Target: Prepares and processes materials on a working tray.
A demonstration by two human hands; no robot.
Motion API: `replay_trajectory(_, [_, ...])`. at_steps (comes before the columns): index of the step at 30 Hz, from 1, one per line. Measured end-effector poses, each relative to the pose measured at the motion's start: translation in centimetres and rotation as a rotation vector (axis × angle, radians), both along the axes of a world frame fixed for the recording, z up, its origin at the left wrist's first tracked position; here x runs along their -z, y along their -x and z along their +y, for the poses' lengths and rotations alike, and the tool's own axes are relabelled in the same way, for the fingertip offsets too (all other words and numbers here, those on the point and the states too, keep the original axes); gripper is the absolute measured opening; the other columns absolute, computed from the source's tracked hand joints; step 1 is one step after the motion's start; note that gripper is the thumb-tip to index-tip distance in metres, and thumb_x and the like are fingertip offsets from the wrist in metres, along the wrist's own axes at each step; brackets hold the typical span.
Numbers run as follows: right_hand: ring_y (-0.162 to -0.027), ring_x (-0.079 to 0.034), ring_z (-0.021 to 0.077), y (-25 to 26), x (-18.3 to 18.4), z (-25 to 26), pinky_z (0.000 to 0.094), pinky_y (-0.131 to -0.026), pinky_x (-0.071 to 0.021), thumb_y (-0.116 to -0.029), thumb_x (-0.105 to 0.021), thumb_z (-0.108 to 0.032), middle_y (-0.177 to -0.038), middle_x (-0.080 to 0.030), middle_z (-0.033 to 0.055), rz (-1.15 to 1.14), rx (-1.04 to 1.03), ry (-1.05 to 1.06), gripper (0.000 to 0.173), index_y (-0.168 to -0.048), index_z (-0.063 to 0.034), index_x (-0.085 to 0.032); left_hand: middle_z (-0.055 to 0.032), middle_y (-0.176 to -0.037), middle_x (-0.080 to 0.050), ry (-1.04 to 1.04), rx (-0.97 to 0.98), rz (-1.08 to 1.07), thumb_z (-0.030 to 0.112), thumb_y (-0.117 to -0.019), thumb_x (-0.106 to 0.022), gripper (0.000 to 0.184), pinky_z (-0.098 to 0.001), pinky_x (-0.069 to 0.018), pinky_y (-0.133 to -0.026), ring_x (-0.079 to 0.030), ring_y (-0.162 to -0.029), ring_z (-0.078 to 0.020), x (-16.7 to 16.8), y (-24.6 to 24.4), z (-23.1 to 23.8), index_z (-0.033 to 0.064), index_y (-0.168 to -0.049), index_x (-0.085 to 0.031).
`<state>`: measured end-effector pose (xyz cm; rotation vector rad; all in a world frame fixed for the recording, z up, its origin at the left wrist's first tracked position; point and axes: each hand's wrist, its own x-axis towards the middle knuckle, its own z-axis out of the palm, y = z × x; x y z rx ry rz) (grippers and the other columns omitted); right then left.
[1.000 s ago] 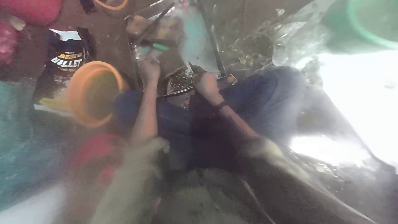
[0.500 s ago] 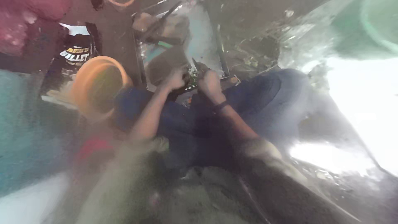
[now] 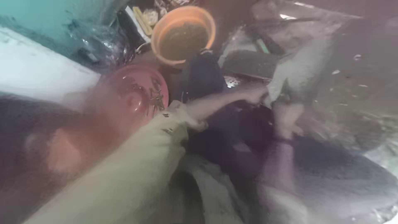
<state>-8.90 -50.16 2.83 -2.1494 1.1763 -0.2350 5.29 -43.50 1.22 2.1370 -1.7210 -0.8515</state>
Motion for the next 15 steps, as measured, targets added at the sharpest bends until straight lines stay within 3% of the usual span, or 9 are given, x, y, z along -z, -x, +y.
replay_trajectory(3, [-0.113, -0.067, 0.0395, 0.0, 1.2, -0.4, 0.0577, -0.101, -0.0513, -0.1064, -0.05, -0.022, -0.123, -0.068, 0.0279, -0.074, 0.001, 0.018, 0.041, -0.14, -0.0018, -0.061, -0.013, -0.111, -0.073, 0.171, 0.035, -0.039, 0.024, -0.096, -0.071, 0.025, -0.0476, -0.0538, -0.097, -0.069, -0.11, -0.0277, -2.2, 2.6, 1.7, 0.0035, -0.109, -0.074])
replay_trajectory(6, [-0.115, -0.067, 0.0374, 0.3, 1.2, -0.4, 0.0557, -0.103, -0.0502, -0.1061, -0.05, -0.021, -0.126, -0.067, 0.0283, -0.08, -0.039, 0.008, 0.042, -0.142, 0.0001, -0.059, -0.0063, -0.109, -0.073, 0.386, -0.077, -0.077, 0.021, -0.0951, -0.072, 0.014, -0.0415, -0.0559, -0.094, -0.069, -0.106, -0.0211, -4.5, 3.7, 4.8, 0.0095, -0.101, -0.078])
replay_trajectory(9, [-0.091, -0.068, 0.031, 0.4, 1.9, -0.7, 0.0544, -0.088, -0.0543, -0.1052, -0.051, -0.023, -0.109, -0.069, 0.0244, -0.062, -0.009, -0.021, 0.041, -0.136, 0.0018, -0.059, -0.0072, -0.117, -0.075, 0.574, -0.313, -0.142, 0.013, -0.0919, -0.075, 0.014, -0.0397, -0.0558, -0.098, -0.069, -0.111, -0.021, -6.3, 3.0, 10.3, 0.0084, -0.104, -0.08])
replay_trajectory(11, [-0.088, -0.067, 0.0294, 0.4, 2.0, -0.8, 0.0538, -0.085, -0.0547, -0.1052, -0.052, -0.025, -0.107, -0.068, 0.0229, -0.068, 0.004, -0.048, 0.041, -0.135, 0.0017, -0.059, -0.0093, -0.121, -0.073, 0.451, -0.531, -0.163, 0.006, -0.0959, -0.069, 0.017, -0.037, -0.0528, -0.104, -0.067, -0.117, -0.021, -9.7, 2.0, 15.3, 0.0047, -0.111, -0.078])
replay_trajectory(12, [-0.091, -0.067, 0.0289, 0.4, 2.0, -0.8, 0.0528, -0.087, -0.0548, -0.1075, -0.049, -0.027, -0.112, -0.067, 0.0223, -0.068, -0.006, -0.066, 0.043, -0.141, -0.0013, -0.057, -0.0097, -0.124, -0.072, 0.337, -0.648, -0.196, 0.006, -0.1004, -0.064, 0.019, -0.034, -0.0518, -0.106, -0.066, -0.12, -0.0202, -12.0, 1.7, 18.1, 0.0046, -0.115, -0.076])
replay_trajectory(13, [-0.098, -0.067, 0.0308, 0.5, 2.1, -1.1, 0.0538, -0.091, -0.0545, -0.1081, -0.047, -0.028, -0.12, -0.067, 0.0234, -0.06, -0.022, -0.076, 0.045, -0.146, -0.0036, -0.054, -0.0159, -0.115, -0.074, 0.423, -0.788, -0.313, 0.006, -0.0983, -0.063, 0.017, -0.0346, -0.0559, -0.098, -0.07, -0.111, -0.025, -11.7, 1.5, 20.5, 0.0004, -0.107, -0.077])
replay_trajectory(15, [-0.102, -0.068, 0.035, 0.6, 2.6, -1.3, 0.0576, -0.092, -0.0535, -0.1079, -0.048, -0.028, -0.122, -0.067, 0.0252, -0.039, -0.028, -0.069, 0.046, -0.147, -0.0043, -0.053, -0.0203, -0.141, -0.061, -0.028, -1.085, -0.192, 0.011, -0.109, -0.052, 0.028, -0.0372, -0.0426, -0.115, -0.057, -0.135, -0.0278, -16.5, 1.9, 23.7, -0.0034, -0.13, -0.065])
